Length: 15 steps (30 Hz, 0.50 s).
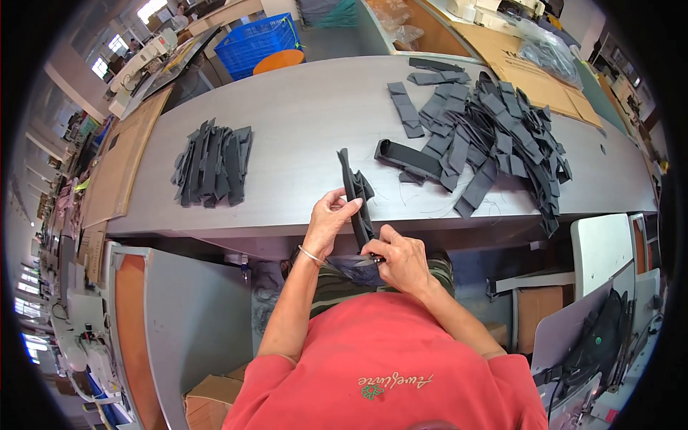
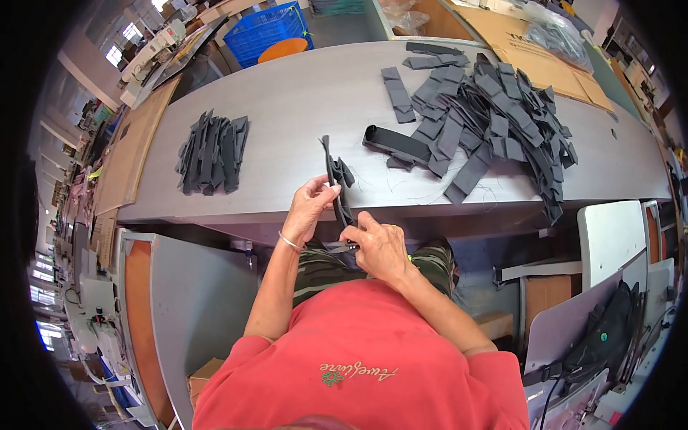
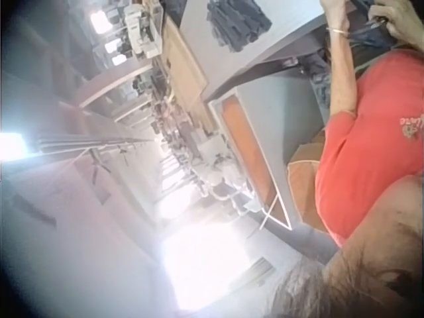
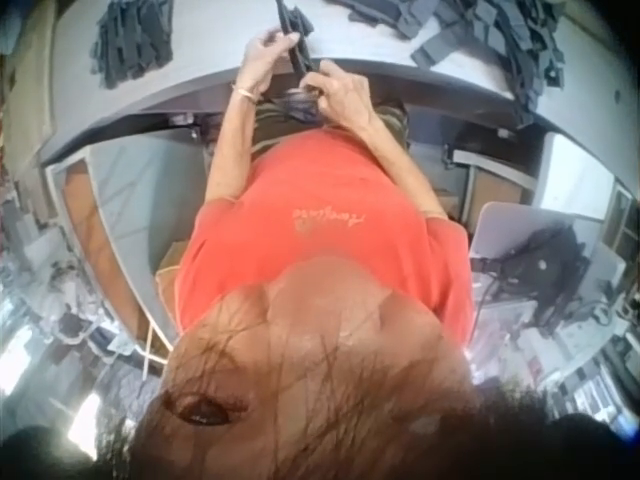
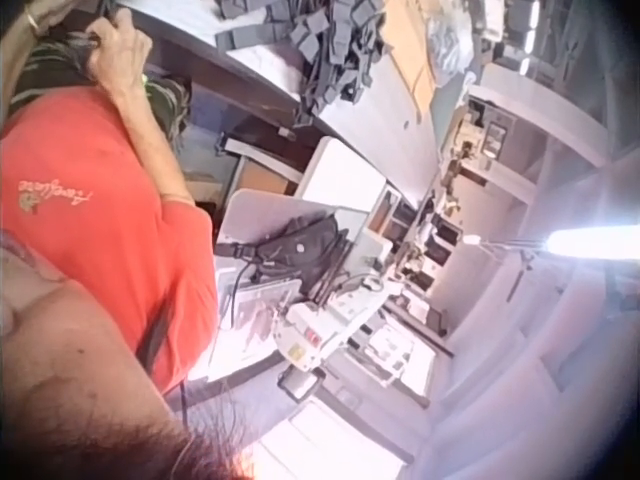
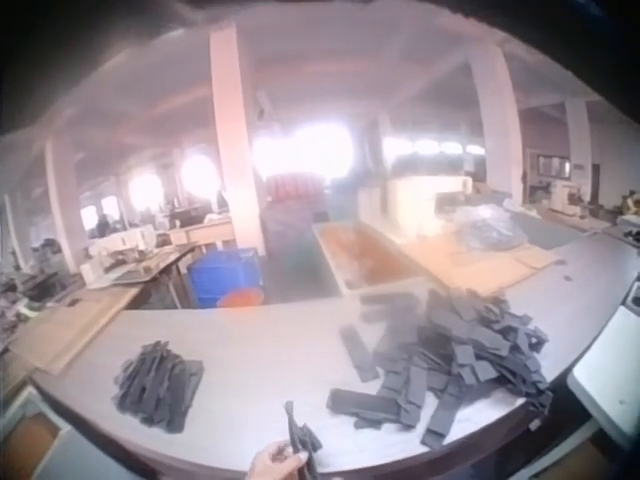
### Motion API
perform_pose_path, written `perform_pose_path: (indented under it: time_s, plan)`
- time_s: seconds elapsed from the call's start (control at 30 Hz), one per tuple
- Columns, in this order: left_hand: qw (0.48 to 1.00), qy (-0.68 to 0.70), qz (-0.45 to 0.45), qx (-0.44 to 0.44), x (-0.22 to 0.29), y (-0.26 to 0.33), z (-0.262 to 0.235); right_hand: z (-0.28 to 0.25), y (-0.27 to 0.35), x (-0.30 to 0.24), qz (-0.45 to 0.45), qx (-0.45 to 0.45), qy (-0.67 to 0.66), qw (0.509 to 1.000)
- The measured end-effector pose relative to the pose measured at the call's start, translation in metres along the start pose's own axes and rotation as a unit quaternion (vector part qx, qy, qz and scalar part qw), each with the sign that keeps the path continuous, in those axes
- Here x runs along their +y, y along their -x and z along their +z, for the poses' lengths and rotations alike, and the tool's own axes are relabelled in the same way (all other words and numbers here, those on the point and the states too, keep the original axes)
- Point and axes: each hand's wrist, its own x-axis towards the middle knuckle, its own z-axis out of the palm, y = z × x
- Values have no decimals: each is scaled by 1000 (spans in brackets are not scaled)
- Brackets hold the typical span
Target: Trimming excess material and threads from small black fabric pieces using thread snips at a workbench.
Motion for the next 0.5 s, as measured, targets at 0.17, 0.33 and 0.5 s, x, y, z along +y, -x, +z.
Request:
perform_pose_path:
  time_s: [0.17, 0.33, 0.5]
  plan:
    - [982, 179, 55, 28, 4, 11, 10, -5, -8, 3, 56, 83, -49, 994]
    - [979, 197, 29, 49, 21, 19, 14, -8, -10, 5, 95, 83, -56, 990]
    - [979, 201, 42, -12, 19, 24, 5, -4, -11, 8, 95, 82, -62, 990]
